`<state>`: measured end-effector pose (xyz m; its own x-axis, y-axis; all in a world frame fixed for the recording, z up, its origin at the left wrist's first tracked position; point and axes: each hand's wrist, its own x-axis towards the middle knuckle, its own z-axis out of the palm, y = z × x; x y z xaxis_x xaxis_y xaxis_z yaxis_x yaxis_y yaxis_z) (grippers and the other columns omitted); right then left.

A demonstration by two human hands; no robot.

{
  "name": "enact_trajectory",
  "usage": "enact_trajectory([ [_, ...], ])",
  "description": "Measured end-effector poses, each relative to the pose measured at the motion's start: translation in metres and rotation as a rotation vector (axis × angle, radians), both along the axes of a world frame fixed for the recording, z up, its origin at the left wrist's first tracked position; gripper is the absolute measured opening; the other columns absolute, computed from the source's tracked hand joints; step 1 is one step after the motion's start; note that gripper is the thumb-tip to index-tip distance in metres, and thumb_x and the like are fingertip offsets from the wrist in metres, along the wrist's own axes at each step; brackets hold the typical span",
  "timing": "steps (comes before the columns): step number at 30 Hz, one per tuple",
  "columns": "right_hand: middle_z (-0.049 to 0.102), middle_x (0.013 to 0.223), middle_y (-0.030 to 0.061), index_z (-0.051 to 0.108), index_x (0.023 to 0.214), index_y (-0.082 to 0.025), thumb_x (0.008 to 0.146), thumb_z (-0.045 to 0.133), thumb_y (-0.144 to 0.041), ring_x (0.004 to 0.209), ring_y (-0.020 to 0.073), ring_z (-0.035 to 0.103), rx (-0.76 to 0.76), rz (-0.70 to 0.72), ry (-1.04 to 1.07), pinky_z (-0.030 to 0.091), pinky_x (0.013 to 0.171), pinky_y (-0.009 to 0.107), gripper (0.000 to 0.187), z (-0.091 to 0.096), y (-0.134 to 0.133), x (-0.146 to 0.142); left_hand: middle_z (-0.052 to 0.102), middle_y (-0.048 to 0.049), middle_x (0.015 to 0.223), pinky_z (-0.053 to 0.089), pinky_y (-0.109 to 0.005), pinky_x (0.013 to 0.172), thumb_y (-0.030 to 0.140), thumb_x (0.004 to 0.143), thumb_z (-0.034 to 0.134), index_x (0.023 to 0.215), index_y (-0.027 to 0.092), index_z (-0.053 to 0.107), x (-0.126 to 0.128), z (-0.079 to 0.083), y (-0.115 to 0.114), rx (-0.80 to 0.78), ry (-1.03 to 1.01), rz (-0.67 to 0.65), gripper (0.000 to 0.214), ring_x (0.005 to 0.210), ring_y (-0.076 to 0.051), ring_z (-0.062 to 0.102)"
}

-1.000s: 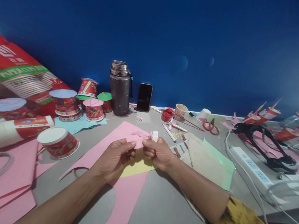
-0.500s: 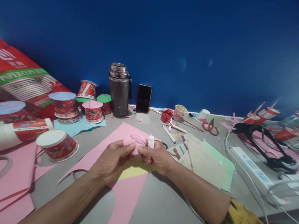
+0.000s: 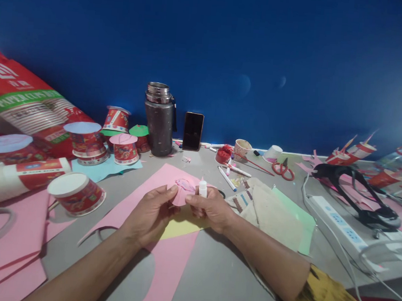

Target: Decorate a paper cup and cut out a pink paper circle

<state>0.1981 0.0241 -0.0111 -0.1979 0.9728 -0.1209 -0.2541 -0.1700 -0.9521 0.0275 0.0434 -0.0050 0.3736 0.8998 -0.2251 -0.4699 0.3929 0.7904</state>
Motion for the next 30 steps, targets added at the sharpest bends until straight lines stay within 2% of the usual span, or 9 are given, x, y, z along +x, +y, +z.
enact_trajectory([
  [3,0.049,0.051,-0.0063,0.053,0.069,-0.021,0.071,0.084,-0.069,0.05,0.0101,0.041,0.063,-0.077,-0.162,0.031,0.052,0.026,0.057,0.002,-0.002,0.002,0.068,-0.0033,0.079,0.048,-0.019,0.052,0.036,0.058,0.101,0.085,0.013,0.077,0.0,0.001,0.001,-0.036,0.027,0.086,0.043,0.065,-0.011,0.056],
  [6,0.055,0.064,-0.0018,0.055,0.073,-0.021,0.09,0.059,-0.076,0.059,0.0123,0.047,0.203,-0.155,-0.302,0.038,0.058,0.027,0.059,0.005,-0.005,0.005,0.057,0.0026,0.064,0.037,-0.014,0.044,0.036,0.056,0.102,0.075,0.013,0.071,-0.003,0.002,0.003,-0.069,0.057,0.156,0.043,0.055,-0.006,0.046],
  [8,0.058,0.073,0.0006,0.058,0.076,-0.021,0.097,0.048,-0.074,0.063,0.0136,0.05,0.267,-0.172,-0.356,0.041,0.062,0.028,0.058,0.007,-0.008,0.005,0.051,0.0053,0.059,0.031,-0.012,0.041,0.037,0.055,0.102,0.072,0.014,0.066,-0.006,0.003,0.004,-0.071,0.073,0.167,0.046,0.051,-0.004,0.041],
  [12,0.058,0.072,-0.0001,0.059,0.077,-0.021,0.099,0.055,-0.058,0.069,0.0162,0.053,0.319,-0.164,-0.518,0.04,0.065,0.029,0.043,0.011,-0.011,0.004,0.048,0.0073,0.056,0.025,-0.011,0.039,0.042,0.053,0.102,0.075,0.015,0.065,-0.009,0.003,0.005,-0.063,0.107,0.184,0.051,0.047,-0.003,0.035],
  [16,0.065,0.081,-0.0001,0.064,0.095,-0.021,0.097,0.058,-0.046,0.077,0.0174,0.058,0.35,-0.203,-0.595,0.042,0.072,0.029,0.026,0.017,-0.015,0.004,0.049,0.0071,0.056,0.027,-0.011,0.041,0.046,0.051,0.103,0.076,0.016,0.065,-0.009,-0.001,0.005,-0.061,0.126,0.186,0.055,0.047,-0.003,0.036],
  [18,0.068,0.084,0.0003,0.064,0.1,-0.021,0.096,0.059,-0.045,0.078,0.0177,0.059,0.327,-0.174,-0.605,0.042,0.072,0.029,0.024,0.019,-0.016,0.003,0.05,0.0068,0.056,0.027,-0.011,0.041,0.046,0.05,0.103,0.076,0.016,0.064,-0.008,-0.001,0.005,-0.063,0.131,0.176,0.056,0.048,-0.003,0.038],
  [24,0.073,0.097,0.0031,0.067,0.097,-0.021,0.089,0.067,-0.039,0.089,0.0207,0.065,0.322,-0.164,-0.615,0.046,0.08,0.031,0.019,0.018,-0.015,0.0,0.051,0.0046,0.056,0.03,-0.014,0.043,0.05,0.048,0.103,0.071,0.015,0.064,-0.005,0.003,0.0,-0.071,0.154,0.133,0.057,0.049,-0.005,0.041],
  [30,0.075,0.095,0.0028,0.071,0.094,-0.021,0.085,0.072,-0.037,0.09,0.0213,0.066,0.323,-0.17,-0.556,0.047,0.082,0.032,0.019,0.019,-0.013,0.0,0.048,0.004,0.055,0.035,-0.019,0.048,0.058,0.064,0.093,0.062,0.015,0.061,-0.006,0.001,-0.002,0.087,0.295,0.129,0.054,0.05,-0.007,0.043],
])
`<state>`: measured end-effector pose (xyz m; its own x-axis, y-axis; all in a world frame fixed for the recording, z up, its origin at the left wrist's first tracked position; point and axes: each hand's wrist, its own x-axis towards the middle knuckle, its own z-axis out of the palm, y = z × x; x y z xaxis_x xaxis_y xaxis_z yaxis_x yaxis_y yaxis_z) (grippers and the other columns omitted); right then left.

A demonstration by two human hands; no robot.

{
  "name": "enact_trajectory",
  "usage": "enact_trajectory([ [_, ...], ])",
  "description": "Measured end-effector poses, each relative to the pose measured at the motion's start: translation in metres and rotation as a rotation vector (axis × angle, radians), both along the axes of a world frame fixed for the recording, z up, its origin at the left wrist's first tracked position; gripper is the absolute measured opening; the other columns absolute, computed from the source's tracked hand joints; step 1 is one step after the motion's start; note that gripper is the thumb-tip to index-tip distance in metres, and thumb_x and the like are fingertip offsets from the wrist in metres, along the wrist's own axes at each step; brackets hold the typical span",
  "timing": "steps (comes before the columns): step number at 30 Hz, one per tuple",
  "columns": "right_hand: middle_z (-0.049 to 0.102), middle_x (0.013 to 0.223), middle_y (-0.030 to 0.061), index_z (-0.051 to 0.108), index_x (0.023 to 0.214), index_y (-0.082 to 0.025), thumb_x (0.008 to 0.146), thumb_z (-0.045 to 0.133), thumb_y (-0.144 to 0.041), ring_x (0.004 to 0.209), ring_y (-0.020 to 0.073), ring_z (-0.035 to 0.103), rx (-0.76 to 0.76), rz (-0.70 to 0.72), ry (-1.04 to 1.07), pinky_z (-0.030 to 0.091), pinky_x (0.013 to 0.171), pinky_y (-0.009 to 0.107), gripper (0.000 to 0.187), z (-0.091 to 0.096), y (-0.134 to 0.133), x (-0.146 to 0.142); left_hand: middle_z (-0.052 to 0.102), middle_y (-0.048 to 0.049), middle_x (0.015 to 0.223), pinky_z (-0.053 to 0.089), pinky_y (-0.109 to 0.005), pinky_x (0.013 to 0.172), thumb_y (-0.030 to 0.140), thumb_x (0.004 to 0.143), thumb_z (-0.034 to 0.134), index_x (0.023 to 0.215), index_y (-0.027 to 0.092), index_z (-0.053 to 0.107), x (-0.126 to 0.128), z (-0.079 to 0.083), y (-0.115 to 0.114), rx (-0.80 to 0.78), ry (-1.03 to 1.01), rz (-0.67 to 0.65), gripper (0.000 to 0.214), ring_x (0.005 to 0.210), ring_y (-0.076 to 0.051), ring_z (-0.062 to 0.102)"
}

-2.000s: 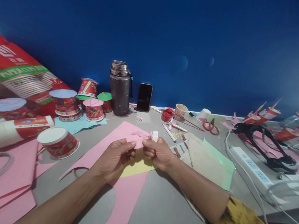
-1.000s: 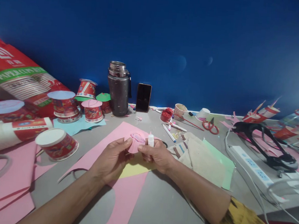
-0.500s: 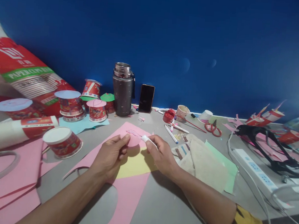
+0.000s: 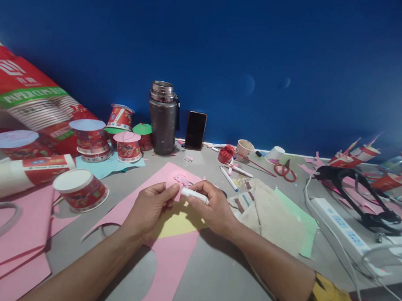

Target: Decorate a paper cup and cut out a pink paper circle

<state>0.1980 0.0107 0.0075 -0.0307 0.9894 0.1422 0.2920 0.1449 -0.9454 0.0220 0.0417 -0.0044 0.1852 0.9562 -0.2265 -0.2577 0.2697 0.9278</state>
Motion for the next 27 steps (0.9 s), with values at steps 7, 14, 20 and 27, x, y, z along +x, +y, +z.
enact_trajectory([
  [7,0.074,0.089,0.0013,0.07,0.093,-0.021,0.082,0.072,-0.038,0.08,0.019,0.064,-0.021,0.007,0.029,0.046,0.073,0.03,0.021,0.0006,-0.0013,-0.0012,0.047,0.0025,0.054,0.034,-0.022,0.048,0.064,0.069,0.087,0.058,0.017,0.059,-0.0008,-0.0012,-0.0003,0.093,0.148,0.024,0.056,0.052,-0.01,0.042],
  [14,0.07,0.078,-0.0005,0.071,0.09,-0.02,0.083,0.069,-0.037,0.075,0.0174,0.061,-0.073,0.006,0.039,0.043,0.069,0.028,0.018,0.0021,-0.0001,0.0012,0.047,0.0024,0.053,0.033,-0.024,0.048,0.064,0.068,0.086,0.058,0.018,0.06,-0.0006,-0.0003,-0.001,0.127,0.206,0.038,0.054,0.051,-0.011,0.041],
  [20,0.069,0.074,-0.0015,0.073,0.085,-0.021,0.084,0.069,-0.034,0.073,0.0166,0.06,-0.053,0.063,0.003,0.042,0.068,0.027,0.014,0.0076,-0.0028,0.0008,0.048,0.0012,0.051,0.027,-0.024,0.047,0.06,0.07,0.086,0.052,0.018,0.058,-0.0005,0.0047,-0.0024,0.155,0.265,0.045,0.053,0.05,-0.011,0.038],
  [27,0.068,0.073,-0.0018,0.073,0.086,-0.021,0.085,0.07,-0.039,0.07,0.0155,0.057,-0.094,0.064,0.037,0.04,0.065,0.027,0.019,0.004,-0.002,0.0017,0.051,0.0004,0.051,0.028,-0.025,0.048,0.062,0.067,0.088,0.054,0.018,0.06,0.0003,0.0037,-0.001,0.126,0.214,0.027,0.054,0.05,-0.011,0.04],
])
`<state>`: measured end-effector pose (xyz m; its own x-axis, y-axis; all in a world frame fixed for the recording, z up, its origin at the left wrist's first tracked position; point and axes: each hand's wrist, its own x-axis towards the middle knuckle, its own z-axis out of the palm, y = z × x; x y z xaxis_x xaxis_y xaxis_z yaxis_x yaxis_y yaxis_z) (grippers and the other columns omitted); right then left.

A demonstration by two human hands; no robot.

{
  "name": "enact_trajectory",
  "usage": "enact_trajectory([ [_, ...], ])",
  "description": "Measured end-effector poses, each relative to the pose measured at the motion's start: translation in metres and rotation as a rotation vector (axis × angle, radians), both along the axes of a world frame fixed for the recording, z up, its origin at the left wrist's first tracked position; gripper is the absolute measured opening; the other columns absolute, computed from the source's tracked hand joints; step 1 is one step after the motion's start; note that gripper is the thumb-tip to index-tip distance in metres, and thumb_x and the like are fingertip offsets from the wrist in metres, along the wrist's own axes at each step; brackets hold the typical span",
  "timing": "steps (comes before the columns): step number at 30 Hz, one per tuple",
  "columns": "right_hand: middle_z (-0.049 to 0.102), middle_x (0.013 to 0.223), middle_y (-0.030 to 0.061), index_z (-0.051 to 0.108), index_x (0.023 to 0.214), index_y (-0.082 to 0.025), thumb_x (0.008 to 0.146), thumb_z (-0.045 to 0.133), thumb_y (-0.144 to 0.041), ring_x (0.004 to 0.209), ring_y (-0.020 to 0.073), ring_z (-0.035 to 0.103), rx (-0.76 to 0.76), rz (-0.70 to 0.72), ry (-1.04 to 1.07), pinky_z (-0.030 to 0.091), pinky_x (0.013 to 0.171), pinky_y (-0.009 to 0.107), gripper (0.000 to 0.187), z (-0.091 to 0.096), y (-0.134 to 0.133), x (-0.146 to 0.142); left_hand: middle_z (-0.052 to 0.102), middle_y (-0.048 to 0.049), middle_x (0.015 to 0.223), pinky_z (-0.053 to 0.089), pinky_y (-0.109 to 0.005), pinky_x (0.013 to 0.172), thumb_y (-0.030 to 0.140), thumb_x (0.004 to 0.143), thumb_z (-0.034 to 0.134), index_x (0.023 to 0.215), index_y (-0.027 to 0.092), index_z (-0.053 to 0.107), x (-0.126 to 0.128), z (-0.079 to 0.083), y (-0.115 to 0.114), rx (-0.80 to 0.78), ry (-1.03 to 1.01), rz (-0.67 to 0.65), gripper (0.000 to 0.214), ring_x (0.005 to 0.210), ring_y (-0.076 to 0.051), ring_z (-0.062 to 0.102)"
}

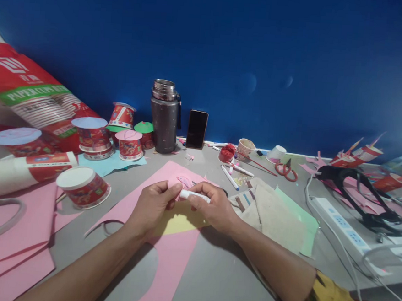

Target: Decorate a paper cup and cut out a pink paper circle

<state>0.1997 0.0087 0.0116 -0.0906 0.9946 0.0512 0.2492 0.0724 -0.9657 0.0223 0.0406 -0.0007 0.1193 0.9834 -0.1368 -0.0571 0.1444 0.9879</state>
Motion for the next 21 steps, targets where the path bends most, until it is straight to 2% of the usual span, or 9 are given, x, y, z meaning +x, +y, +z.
enact_trajectory([
  [3,0.068,0.072,-0.0017,0.071,0.086,-0.021,0.086,0.07,-0.042,0.069,0.0148,0.056,-0.032,0.006,0.004,0.039,0.064,0.026,0.021,-0.0015,0.001,0.001,0.051,0.0013,0.054,0.033,-0.025,0.049,0.065,0.068,0.085,0.061,0.019,0.061,-0.0002,-0.0026,-0.0002,-0.038,-0.041,-0.024,0.053,0.05,-0.012,0.043],
  [8,0.066,0.065,-0.0022,0.066,0.085,-0.021,0.092,0.066,-0.05,0.061,0.0128,0.049,-0.085,0.082,0.022,0.034,0.059,0.025,0.03,-0.0013,-0.0005,0.0001,0.052,0.0025,0.056,0.036,-0.025,0.05,0.066,0.068,0.085,0.065,0.019,0.06,0.0004,-0.0043,-0.0008,-0.052,-0.035,-0.031,0.053,0.051,-0.012,0.046],
  [12,0.067,0.066,-0.0018,0.063,0.082,-0.021,0.092,0.065,-0.053,0.056,0.0117,0.049,-0.126,0.139,0.047,0.033,0.054,0.024,0.034,-0.0029,-0.0022,-0.0011,0.051,0.0039,0.056,0.037,-0.025,0.05,0.066,0.066,0.085,0.07,0.02,0.061,0.002,-0.0046,-0.0011,-0.084,-0.066,-0.035,0.053,0.05,-0.012,0.046],
  [17,0.067,0.066,-0.0014,0.062,0.082,-0.021,0.096,0.06,-0.054,0.057,0.0109,0.048,-0.074,0.139,0.028,0.033,0.056,0.023,0.036,-0.0073,-0.0009,0.0003,0.05,0.0038,0.055,0.037,-0.025,0.049,0.067,0.066,0.085,0.068,0.02,0.058,0.0031,-0.0023,-0.0019,-0.077,-0.067,-0.02,0.054,0.05,-0.011,0.045],
  [21,0.065,0.064,-0.0019,0.059,0.079,-0.02,0.096,0.06,-0.061,0.052,0.0095,0.047,-0.105,0.167,0.039,0.035,0.051,0.022,0.044,-0.0069,-0.0001,0.0003,0.05,0.0042,0.055,0.035,-0.023,0.048,0.065,0.068,0.083,0.069,0.019,0.06,0.004,0.0,-0.0028,-0.051,-0.032,-0.01,0.051,0.05,-0.01,0.042],
])
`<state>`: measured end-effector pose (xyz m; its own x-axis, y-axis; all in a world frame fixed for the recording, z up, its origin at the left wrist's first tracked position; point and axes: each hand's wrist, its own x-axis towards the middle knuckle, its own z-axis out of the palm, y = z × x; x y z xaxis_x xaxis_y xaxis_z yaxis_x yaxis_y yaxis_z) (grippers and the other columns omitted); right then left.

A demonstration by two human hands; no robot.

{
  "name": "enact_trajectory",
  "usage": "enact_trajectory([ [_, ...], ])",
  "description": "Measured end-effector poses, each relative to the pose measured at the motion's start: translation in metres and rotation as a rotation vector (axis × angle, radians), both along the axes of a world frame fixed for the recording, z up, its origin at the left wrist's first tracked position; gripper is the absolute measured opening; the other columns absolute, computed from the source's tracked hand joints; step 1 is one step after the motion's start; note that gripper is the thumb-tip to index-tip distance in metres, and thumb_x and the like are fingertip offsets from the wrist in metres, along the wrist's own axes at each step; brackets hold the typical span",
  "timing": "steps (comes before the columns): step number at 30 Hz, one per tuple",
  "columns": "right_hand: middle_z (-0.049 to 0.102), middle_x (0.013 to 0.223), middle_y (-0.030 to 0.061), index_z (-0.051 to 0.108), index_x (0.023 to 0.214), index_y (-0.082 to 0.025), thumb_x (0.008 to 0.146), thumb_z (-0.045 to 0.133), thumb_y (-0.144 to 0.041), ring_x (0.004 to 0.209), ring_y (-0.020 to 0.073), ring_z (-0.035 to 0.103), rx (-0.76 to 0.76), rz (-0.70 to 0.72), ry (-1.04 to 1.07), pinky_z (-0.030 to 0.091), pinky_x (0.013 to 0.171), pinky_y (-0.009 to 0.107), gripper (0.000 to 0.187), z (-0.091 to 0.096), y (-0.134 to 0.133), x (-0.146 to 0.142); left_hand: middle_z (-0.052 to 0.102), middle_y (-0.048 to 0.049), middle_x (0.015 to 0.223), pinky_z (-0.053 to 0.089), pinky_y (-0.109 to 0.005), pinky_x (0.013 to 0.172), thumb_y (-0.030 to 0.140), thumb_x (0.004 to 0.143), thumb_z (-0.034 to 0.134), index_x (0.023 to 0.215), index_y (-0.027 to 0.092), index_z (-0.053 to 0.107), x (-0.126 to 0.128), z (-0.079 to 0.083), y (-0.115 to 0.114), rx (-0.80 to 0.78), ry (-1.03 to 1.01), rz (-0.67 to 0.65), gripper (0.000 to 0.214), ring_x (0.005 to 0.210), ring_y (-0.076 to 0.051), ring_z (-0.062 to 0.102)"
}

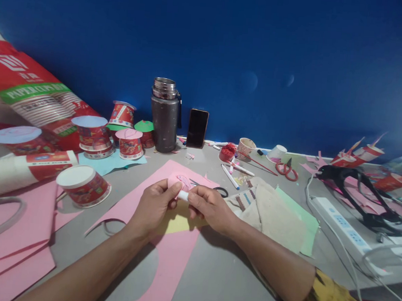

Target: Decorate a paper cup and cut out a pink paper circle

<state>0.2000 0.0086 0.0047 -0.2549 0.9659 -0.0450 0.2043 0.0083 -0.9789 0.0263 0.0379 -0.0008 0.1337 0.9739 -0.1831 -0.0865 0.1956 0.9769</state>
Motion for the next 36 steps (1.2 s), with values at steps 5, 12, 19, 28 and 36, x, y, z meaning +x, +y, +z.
enact_trajectory([
  [5,0.061,0.062,-0.0044,0.056,0.08,-0.02,0.092,0.06,-0.073,0.043,0.0076,0.05,-0.073,0.04,0.05,0.036,0.043,0.02,0.054,-0.001,-0.001,-0.002,0.049,0.0052,0.055,0.038,-0.024,0.049,0.064,0.069,0.083,0.072,0.019,0.062,0.001,-0.001,-0.001,-0.019,-0.035,-0.013,0.05,0.05,-0.011,0.044],
  [12,0.056,0.058,-0.0041,0.058,0.078,-0.018,0.087,0.059,-0.084,0.042,0.0097,0.056,-0.11,0.103,0.158,0.039,0.04,0.02,0.066,-0.009,0.0,-0.004,0.049,0.0059,0.055,0.038,-0.021,0.048,0.064,0.067,0.087,0.072,0.017,0.063,0.0,-0.005,0.0,-0.023,-0.124,-0.037,0.053,0.049,-0.009,0.044],
  [19,0.059,0.06,-0.0034,0.069,0.095,-0.016,0.086,0.064,-0.08,0.044,0.0088,0.05,-0.133,0.154,0.252,0.042,0.043,0.021,0.065,-0.004,-0.003,-0.006,0.054,0.0031,0.053,0.048,-0.032,0.046,0.055,0.071,0.088,0.071,0.019,0.06,0.004,-0.002,-0.005,-0.123,-0.346,-0.179,0.046,0.044,-0.018,0.056],
  [28,0.065,0.072,0.001,0.065,0.086,-0.016,0.079,0.078,-0.072,0.051,0.0059,0.044,-0.233,0.135,0.437,0.028,0.047,0.02,0.058,0.002,0.006,0.007,0.051,0.0044,0.053,0.046,-0.024,0.05,0.045,0.069,0.094,0.066,0.018,0.058,-0.003,-0.004,0.004,-0.218,-0.436,-0.113,0.044,0.049,-0.012,0.05],
  [36,0.031,0.052,-0.0147,0.046,0.075,-0.022,0.051,0.102,-0.053,0.048,0.0029,0.023,-0.316,-0.296,0.651,0.017,0.045,0.017,0.068,-0.01,0.014,-0.001,0.061,0.0019,0.068,0.042,-0.016,0.052,0.041,0.06,0.1,0.075,0.013,0.071,0.0,0.003,0.003,-0.104,-0.442,-0.004,0.043,0.056,-0.006,0.045],
])
